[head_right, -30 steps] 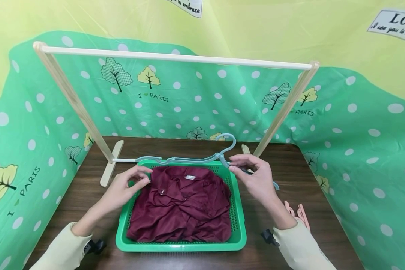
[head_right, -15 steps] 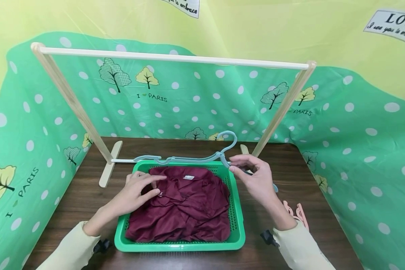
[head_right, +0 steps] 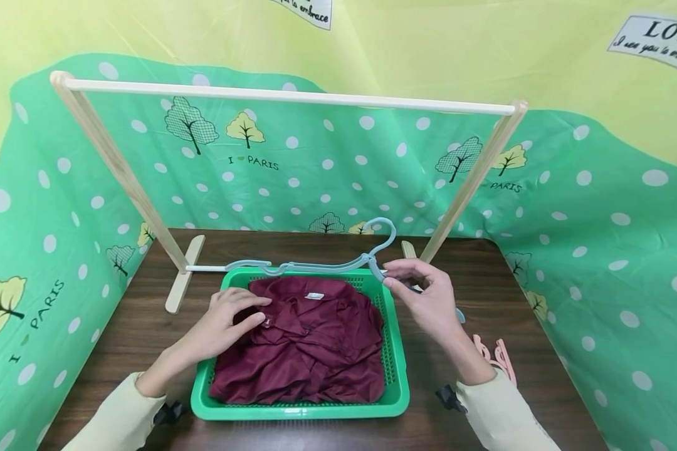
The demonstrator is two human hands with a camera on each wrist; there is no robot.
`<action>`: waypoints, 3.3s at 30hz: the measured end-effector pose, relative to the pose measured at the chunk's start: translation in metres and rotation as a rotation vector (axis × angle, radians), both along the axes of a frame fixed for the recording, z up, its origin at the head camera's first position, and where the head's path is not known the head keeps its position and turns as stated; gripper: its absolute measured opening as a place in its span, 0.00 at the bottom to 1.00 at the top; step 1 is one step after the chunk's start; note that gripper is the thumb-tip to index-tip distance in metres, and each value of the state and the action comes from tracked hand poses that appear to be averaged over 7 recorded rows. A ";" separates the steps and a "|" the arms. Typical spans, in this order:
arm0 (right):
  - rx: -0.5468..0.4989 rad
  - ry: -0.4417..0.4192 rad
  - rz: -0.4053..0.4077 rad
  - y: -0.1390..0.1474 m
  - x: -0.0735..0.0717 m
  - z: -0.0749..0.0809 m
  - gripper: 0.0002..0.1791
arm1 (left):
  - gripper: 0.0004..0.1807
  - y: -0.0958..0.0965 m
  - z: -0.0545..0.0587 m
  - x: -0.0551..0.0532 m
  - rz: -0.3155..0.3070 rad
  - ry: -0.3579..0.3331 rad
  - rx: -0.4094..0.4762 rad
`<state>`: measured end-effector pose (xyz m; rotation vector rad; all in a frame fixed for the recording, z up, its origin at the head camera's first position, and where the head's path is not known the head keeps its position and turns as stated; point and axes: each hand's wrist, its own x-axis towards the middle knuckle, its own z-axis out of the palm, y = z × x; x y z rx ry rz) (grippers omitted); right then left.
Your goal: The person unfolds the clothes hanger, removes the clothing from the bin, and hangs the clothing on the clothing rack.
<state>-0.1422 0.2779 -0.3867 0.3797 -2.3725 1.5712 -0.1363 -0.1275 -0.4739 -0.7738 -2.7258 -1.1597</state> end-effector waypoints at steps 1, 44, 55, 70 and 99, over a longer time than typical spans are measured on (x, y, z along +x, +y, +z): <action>-0.004 0.001 0.001 0.000 0.000 0.000 0.13 | 0.18 -0.001 0.001 0.001 0.006 -0.006 0.030; 0.075 0.079 0.085 -0.001 0.013 0.000 0.18 | 0.18 0.000 0.066 0.007 -0.034 0.331 0.387; 0.011 0.105 0.140 -0.045 0.019 0.001 0.16 | 0.16 0.024 0.083 0.012 -0.100 0.339 0.382; -0.025 0.072 0.180 -0.085 0.025 -0.002 0.12 | 0.11 0.044 0.088 0.016 -0.122 0.291 0.312; 0.013 0.127 0.180 -0.087 0.030 -0.008 0.14 | 0.16 0.054 0.078 0.019 -0.039 0.335 0.222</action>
